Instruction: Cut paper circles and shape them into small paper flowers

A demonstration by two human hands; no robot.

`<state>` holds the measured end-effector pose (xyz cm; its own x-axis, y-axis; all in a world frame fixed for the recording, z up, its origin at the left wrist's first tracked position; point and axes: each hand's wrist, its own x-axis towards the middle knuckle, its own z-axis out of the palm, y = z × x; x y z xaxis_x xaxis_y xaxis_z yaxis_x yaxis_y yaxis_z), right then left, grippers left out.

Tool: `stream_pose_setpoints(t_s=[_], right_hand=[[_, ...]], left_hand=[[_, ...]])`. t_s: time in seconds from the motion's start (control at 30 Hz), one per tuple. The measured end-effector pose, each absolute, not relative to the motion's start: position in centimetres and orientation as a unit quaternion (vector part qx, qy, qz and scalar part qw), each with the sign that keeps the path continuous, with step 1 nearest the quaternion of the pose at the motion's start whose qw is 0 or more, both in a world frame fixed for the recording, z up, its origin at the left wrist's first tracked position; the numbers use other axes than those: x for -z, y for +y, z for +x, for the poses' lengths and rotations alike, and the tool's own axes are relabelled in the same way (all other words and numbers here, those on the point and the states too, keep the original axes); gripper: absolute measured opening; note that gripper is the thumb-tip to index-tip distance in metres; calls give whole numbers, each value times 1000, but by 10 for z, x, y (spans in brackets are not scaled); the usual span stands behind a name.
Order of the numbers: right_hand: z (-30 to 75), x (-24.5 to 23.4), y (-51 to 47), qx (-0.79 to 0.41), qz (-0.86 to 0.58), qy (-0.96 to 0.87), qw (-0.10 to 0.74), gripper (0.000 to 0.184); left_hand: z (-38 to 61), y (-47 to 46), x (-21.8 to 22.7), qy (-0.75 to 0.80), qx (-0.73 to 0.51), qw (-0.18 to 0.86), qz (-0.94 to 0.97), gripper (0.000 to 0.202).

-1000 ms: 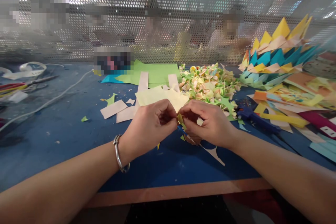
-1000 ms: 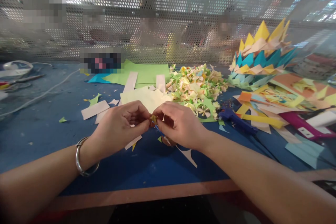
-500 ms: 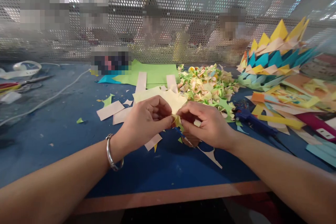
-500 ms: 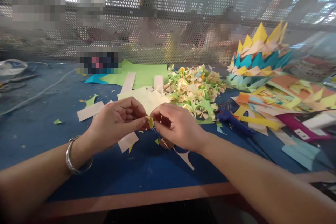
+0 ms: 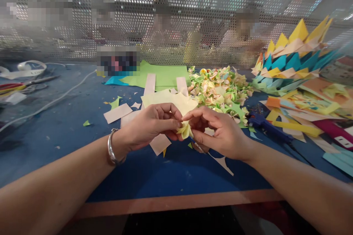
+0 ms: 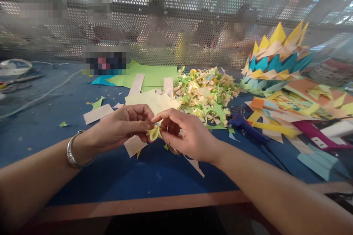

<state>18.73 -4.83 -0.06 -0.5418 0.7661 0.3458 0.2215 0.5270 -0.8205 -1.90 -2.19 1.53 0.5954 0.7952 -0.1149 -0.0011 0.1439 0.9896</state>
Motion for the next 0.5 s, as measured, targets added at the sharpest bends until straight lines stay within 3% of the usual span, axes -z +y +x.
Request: stream_pose_setpoints(t_s=[0.23,0.5], right_hand=[[186,0,-49,-403,-295,-796,342,13],[188,1,-48,-376,-352,-774,368,11]], left_hand=[[-16,-22,-15,337,-275,691,577,7],[-13,-28,-14,331,-388,579,637,10]])
